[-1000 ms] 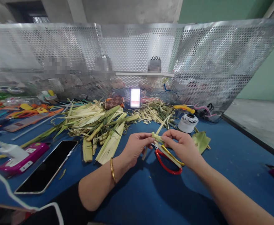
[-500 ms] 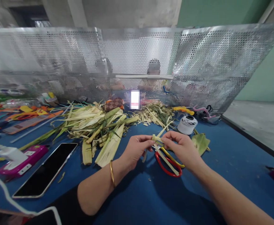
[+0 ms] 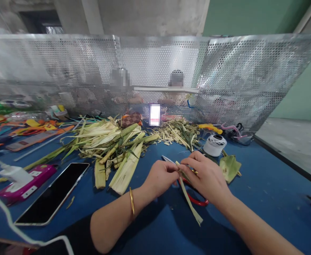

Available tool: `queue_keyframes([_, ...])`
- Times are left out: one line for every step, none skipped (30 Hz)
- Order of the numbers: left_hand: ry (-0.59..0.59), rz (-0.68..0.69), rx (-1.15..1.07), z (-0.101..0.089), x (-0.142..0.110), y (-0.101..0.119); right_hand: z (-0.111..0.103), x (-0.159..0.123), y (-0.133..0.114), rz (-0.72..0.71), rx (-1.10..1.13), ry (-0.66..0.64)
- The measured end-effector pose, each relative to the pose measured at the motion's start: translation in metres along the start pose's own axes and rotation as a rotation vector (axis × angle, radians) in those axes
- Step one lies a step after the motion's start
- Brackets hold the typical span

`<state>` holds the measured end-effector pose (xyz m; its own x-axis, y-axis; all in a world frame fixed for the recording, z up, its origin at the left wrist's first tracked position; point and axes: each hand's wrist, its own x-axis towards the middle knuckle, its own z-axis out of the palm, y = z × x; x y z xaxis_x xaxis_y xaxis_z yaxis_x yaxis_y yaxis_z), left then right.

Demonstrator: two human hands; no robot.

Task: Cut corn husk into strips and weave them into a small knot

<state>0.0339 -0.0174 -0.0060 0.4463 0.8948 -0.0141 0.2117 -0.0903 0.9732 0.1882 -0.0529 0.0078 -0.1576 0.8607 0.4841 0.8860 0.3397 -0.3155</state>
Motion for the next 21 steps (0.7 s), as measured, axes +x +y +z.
queue_keyframes([-0.027,0.009,0.004,0.000,0.000,-0.001,-0.001,0.001,0.001,0.012,0.040,-0.014])
queue_keyframes([-0.059,0.013,-0.003,0.000,-0.001,-0.001,-0.003,0.002,0.002,0.037,0.099,-0.041])
queue_keyframes([-0.096,0.011,-0.017,0.001,-0.002,0.000,-0.003,0.004,0.004,0.074,0.168,-0.075])
queue_keyframes([-0.132,0.001,-0.035,0.002,-0.003,0.001,-0.003,0.005,0.005,0.119,0.234,-0.112])
queue_keyframes([-0.161,-0.012,-0.054,0.002,-0.004,0.003,-0.003,0.006,0.007,0.162,0.292,-0.149])
queue_keyframes([-0.182,-0.028,-0.067,0.003,-0.005,0.005,-0.003,0.007,0.008,0.201,0.334,-0.176])
queue_keyframes([-0.195,-0.044,-0.074,0.004,-0.006,0.007,-0.004,0.008,0.009,0.235,0.358,-0.199])
queue_keyframes([-0.194,-0.058,-0.074,0.004,-0.007,0.008,-0.004,0.008,0.009,0.257,0.367,-0.223])
queue_keyframes([-0.190,-0.067,-0.071,0.004,-0.007,0.009,-0.004,0.008,0.010,0.266,0.370,-0.250])
queue_keyframes([-0.185,-0.071,-0.070,0.005,-0.007,0.009,-0.004,0.008,0.010,0.267,0.370,-0.273])
queue_keyframes([-0.185,-0.071,-0.072,0.005,-0.007,0.008,-0.005,0.008,0.009,0.266,0.376,-0.292])
queue_keyframes([-0.189,-0.069,-0.075,0.005,-0.007,0.008,-0.005,0.008,0.009,0.268,0.394,-0.309])
queue_keyframes([-0.198,-0.065,-0.078,0.005,-0.006,0.007,-0.004,0.008,0.009,0.274,0.429,-0.320])
queue_keyframes([-0.210,-0.063,-0.082,0.005,-0.006,0.006,-0.004,0.007,0.010,0.285,0.477,-0.326])
queue_keyframes([-0.222,-0.063,-0.087,0.005,-0.005,0.005,-0.002,0.007,0.010,0.301,0.527,-0.327])
queue_keyframes([-0.232,-0.066,-0.089,0.005,-0.005,0.004,0.000,0.007,0.011,0.319,0.569,-0.317])
queue_keyframes([-0.249,-0.068,-0.091,0.005,-0.005,0.004,0.002,0.007,0.012,0.339,0.598,-0.287])
queue_keyframes([-0.272,-0.068,-0.091,0.005,-0.005,0.005,0.005,0.007,0.013,0.356,0.605,-0.234])
queue_keyframes([-0.299,-0.068,-0.089,0.005,-0.006,0.005,0.008,0.007,0.014,0.367,0.590,-0.168])
queue_keyframes([-0.332,-0.067,-0.084,0.005,-0.006,0.006,0.011,0.007,0.015,0.370,0.561,-0.097])
queue_keyframes([-0.366,-0.065,-0.077,0.005,-0.007,0.006,0.013,0.007,0.016,0.367,0.530,-0.033])
